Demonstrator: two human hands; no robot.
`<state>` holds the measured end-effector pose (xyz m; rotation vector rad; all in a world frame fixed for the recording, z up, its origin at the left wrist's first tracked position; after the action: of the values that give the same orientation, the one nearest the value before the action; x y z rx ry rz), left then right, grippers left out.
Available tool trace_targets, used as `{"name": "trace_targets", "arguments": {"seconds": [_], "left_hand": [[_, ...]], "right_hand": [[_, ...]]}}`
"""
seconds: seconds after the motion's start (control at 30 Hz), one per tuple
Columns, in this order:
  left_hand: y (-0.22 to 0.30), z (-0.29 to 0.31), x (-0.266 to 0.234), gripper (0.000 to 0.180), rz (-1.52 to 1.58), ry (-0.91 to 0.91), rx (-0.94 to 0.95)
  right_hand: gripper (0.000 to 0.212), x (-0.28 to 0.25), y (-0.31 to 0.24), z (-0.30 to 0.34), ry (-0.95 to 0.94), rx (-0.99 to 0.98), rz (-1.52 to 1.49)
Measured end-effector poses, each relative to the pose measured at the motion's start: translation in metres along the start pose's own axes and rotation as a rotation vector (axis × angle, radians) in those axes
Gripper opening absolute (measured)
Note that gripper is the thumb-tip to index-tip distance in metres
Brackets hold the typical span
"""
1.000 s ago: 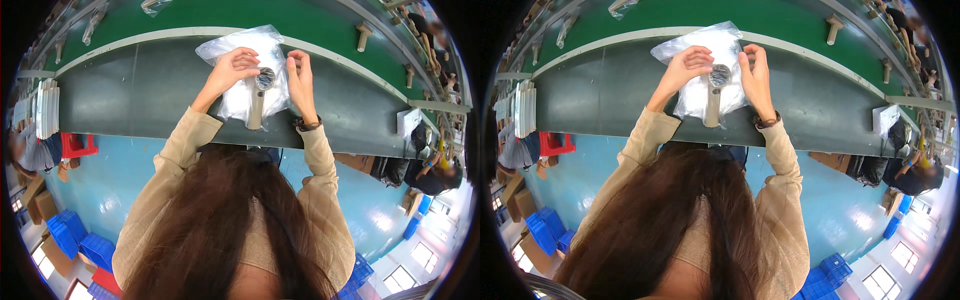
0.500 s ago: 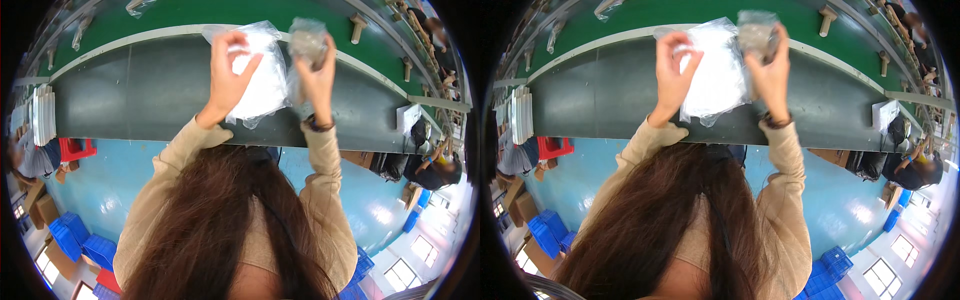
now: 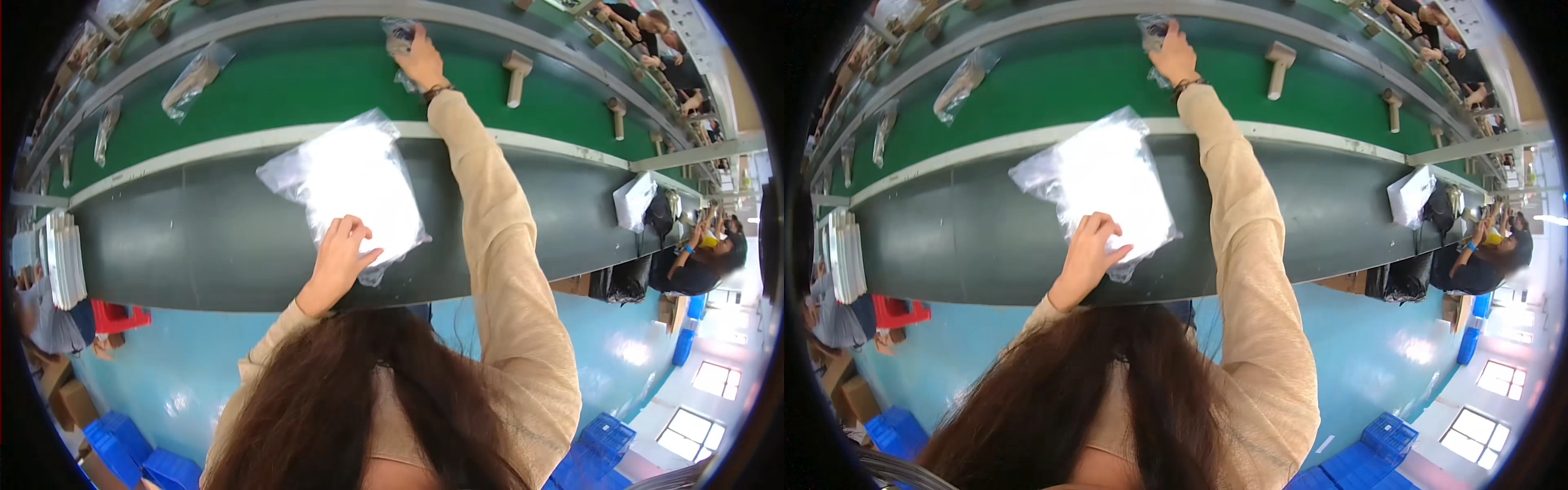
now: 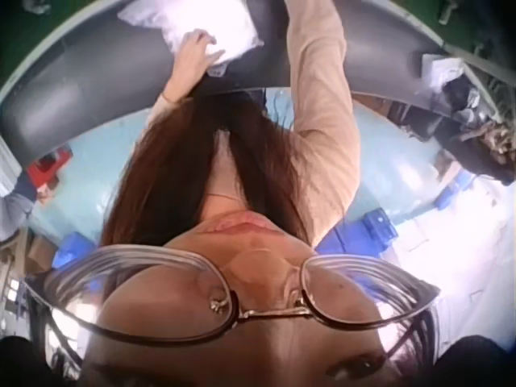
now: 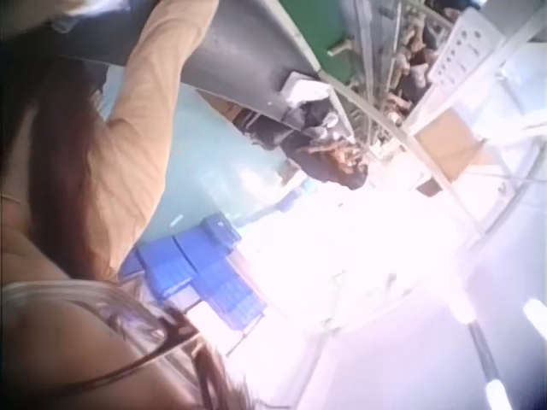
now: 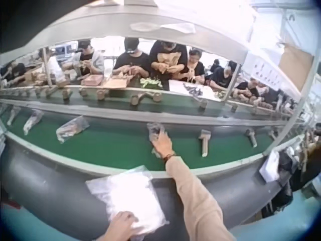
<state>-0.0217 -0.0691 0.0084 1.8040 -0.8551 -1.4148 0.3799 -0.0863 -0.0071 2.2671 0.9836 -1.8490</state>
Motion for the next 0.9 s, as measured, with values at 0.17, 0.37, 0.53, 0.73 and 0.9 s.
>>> {"name": "trace_targets", "arguments": {"seconds": [0.17, 0.37, 0.53, 0.73, 0.9], "left_hand": [[0.004, 0.008, 0.000, 0.020, 0.123, 0.072, -0.075], [0.013, 0.005, 0.004, 0.029, -0.040, 0.040, 0.008], [0.001, 0.005, 0.008, 0.015, -0.017, 0.013, 0.033], [0.008, -0.012, 0.011, 0.014, 0.319, 0.014, -0.293], [0.000, -0.013, 0.012, 0.023, 0.308, 0.026, -0.257]], "right_hand": [[0.065, -0.039, 0.033, -0.013, 0.327, -0.016, 0.126], [0.059, -0.068, 0.210, -0.064, -0.104, 0.055, 0.714], [0.068, -0.106, 0.214, -0.094, -0.625, -0.060, 0.161], [0.066, -0.167, 0.256, -0.020, -0.219, 0.003, -0.219], [0.054, -0.198, 0.151, 0.133, 0.025, 0.225, -0.577]]}}
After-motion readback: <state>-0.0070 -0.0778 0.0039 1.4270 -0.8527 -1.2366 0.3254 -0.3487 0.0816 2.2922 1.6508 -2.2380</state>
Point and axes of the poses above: each hand's wrist, its own z-axis away from the middle knuckle, its own x-axis out of the palm, y = z × x, the point moved 2 cm from there along -z, towards the middle knuckle, and after that the axes turned 14 degrees about z, right-handed, at the moved point
